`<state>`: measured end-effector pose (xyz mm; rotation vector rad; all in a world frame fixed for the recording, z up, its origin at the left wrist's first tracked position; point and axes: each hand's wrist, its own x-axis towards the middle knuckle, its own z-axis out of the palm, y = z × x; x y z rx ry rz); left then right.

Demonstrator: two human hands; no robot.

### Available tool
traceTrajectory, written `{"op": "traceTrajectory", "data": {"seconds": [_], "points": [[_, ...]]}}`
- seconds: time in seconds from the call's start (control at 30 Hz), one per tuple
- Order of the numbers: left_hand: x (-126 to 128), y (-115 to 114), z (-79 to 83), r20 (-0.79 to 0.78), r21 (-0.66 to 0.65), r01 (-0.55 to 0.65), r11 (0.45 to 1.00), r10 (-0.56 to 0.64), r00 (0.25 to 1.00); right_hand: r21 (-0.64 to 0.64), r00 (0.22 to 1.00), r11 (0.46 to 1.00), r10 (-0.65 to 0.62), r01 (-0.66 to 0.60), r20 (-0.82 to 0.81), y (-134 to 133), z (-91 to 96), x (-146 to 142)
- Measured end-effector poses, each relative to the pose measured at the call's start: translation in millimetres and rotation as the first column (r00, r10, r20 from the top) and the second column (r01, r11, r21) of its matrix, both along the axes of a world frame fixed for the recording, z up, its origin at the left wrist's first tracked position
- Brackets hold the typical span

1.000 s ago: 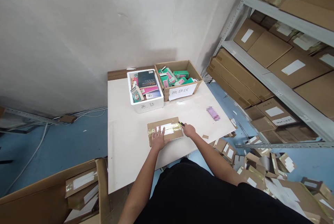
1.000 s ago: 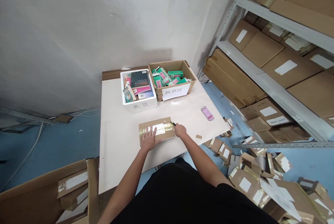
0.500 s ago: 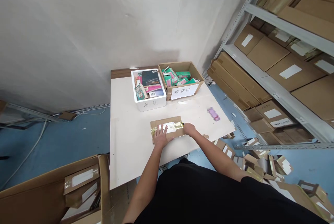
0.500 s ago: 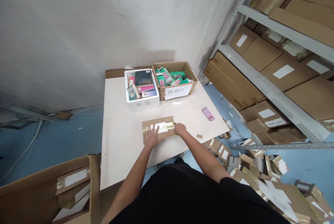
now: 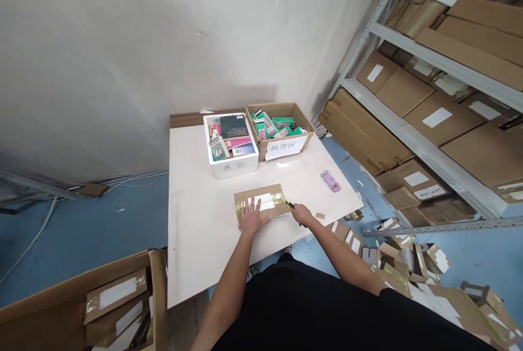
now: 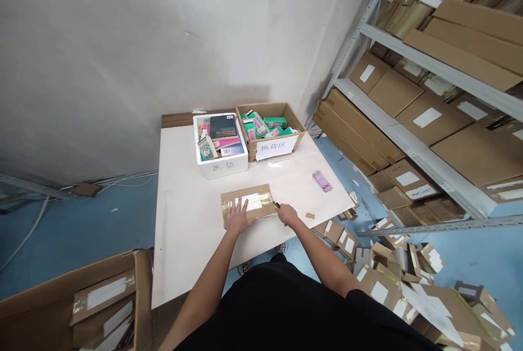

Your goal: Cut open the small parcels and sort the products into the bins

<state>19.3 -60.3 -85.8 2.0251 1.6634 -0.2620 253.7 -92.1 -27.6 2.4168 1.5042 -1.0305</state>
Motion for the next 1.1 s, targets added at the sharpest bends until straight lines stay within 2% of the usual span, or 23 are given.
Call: {"op": "traceTrajectory", "data": {"seconds": [0.07,0.13,0.23,0.33,0.43,0.57,0.67,0.77,0.83,0.9,0.97,1.03,1.1], "points": [[0,6,6.0,0.006,0.017,-0.011,1.0,0.011,1.0,0.181,0.993,0.978,-0.112,0.103,0.042,-14,-7.9,2],[-5,17,12.9,0.035,0.037,-0.005,0.999,0.004,0.999,0.276,0.976,0.941,-0.213,0.196,0.036,-28,-18.4,-2],[-22,38,20.3,0.1,0.104,0.001,0.995,-0.011,0.995,0.242,0.975,0.944,-0.217,0.223,-0.051,-42,-36.5,-22],[-44,49,19.9,0.066,0.118,-0.029,0.993,0.022,0.998,0.218,0.977,0.954,-0.185,0.204,-0.103,-37,-52.2,-49],[-54,41,17.2,-0.021,0.075,-0.091,0.993,0.092,0.996,0.225,0.969,0.944,-0.225,0.243,-0.101,-4,-59.9,-66],[-44,18,21.3,-0.162,0.081,-0.179,0.981,0.19,0.968,0.224,0.978,0.953,-0.186,0.202,-0.092,71,-51.7,-64],[-36,-1,25.9,-0.095,-0.004,-0.102,0.995,0.101,0.99,0.246,0.992,0.961,-0.118,0.124,-0.042,121,-34.6,-55],[-30,-13,26.6,-0.011,0.031,-0.027,0.999,0.028,1.0,0.301,0.998,0.952,-0.042,0.053,-0.044,139,-20.8,-39],[-27,-12,25.8,0.0,0.124,-0.011,0.992,0.011,1.0,0.34,0.998,0.938,-0.053,0.065,-0.046,126,-19.7,-23],[-23,-2,25.0,0.014,0.171,0.047,0.984,-0.05,0.999,0.334,0.992,0.935,-0.121,0.122,-0.024,96,-26.7,-5],[-17,12,23.2,0.025,0.171,0.168,0.971,-0.174,0.984,0.29,0.985,0.943,-0.173,0.164,0.003,58,-40.0,9],[-12,24,19.2,0.018,0.137,0.283,0.949,-0.288,0.958,0.233,0.987,0.96,-0.163,0.159,0.0,23,-55.6,17],[-6,28,12.3,-0.001,0.106,0.32,0.941,-0.322,0.947,0.192,0.983,0.964,-0.173,0.183,-0.063,0,-69.1,19]]}}
